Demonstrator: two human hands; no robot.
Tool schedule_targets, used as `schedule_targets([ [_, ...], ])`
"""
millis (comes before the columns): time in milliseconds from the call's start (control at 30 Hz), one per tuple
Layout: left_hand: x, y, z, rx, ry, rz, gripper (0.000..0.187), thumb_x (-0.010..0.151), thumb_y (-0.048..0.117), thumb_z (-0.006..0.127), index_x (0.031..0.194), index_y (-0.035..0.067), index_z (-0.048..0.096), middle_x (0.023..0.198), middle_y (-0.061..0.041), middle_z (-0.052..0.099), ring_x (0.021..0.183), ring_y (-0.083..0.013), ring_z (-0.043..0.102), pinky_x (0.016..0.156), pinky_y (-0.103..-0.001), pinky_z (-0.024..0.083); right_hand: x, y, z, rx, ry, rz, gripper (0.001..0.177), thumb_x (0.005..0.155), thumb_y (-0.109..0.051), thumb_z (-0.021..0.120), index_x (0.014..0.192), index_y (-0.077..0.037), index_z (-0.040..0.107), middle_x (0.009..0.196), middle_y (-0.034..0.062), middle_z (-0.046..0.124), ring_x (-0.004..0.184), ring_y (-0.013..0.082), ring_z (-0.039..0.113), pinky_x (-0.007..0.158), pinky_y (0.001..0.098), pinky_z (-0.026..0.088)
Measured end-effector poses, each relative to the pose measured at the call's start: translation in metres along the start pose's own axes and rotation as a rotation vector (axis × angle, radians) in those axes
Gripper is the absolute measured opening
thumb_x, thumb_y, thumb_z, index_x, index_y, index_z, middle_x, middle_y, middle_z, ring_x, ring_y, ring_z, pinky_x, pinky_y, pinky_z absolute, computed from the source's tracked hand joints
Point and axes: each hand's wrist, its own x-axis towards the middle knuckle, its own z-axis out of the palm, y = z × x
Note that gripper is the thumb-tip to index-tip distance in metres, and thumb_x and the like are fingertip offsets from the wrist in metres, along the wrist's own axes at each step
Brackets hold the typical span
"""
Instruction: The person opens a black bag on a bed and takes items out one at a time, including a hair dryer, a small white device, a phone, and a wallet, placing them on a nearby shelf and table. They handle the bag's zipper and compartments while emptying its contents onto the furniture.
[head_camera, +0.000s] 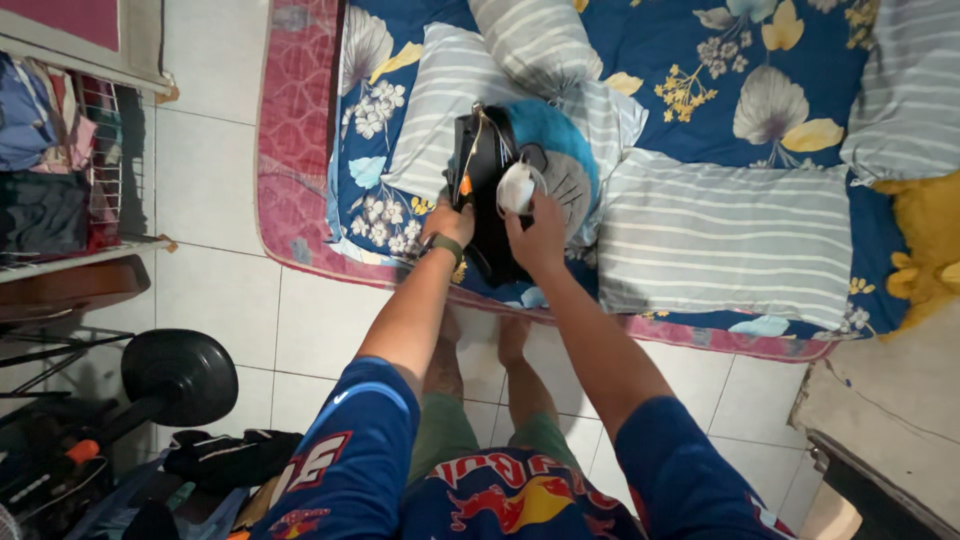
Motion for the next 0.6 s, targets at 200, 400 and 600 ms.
schedule_targets([
  [200, -0.016, -0.003, -0.013, -0.108, 0.058, 0.095, 0.073, 0.091, 0.044, 0.064, 0.150, 0.007, 0.044, 0.130, -0.027, 0.063, 0.121, -0.0414, 0.061, 0.104, -0.046, 0.047, -0.024, -0.014, -0.010, 0.076, 0.098, -0.030, 0.035, 0.088, -0.015, 0.074, 0.118, -0.001, 0.062, 0.102, 0.0190, 0.062, 0.097, 0.0410, 0.058, 0.085, 0.0487, 0.046],
  [400, -0.008, -0.025, 0.004, -0.227, 0.169, 0.209, 0.072, 0.088, 0.042, 0.069, 0.147, 0.005, 0.048, 0.135, -0.025, 0.062, 0.125, -0.0394, 0.060, 0.107, -0.042, 0.045, -0.043, -0.015, -0.030, 0.053, 0.064, 0.013, 0.034, 0.089, -0.016, 0.076, 0.117, -0.001, 0.064, 0.100, 0.0185, 0.063, 0.095, 0.0399, 0.060, 0.083, 0.0482, 0.047],
  [600, -0.065, -0.043, -0.013, -0.680, 0.137, 0.277, 0.064, 0.087, 0.029, 0.074, 0.143, 0.004, 0.053, 0.133, -0.020, 0.064, 0.107, -0.0364, 0.066, 0.089, -0.042, 0.054, -0.051, -0.034, -0.090, 0.134, 0.059, 0.077, 0.028, 0.091, -0.017, 0.075, 0.114, -0.003, 0.068, 0.107, 0.0166, 0.068, 0.102, 0.0361, 0.063, 0.091, 0.0449, 0.049],
])
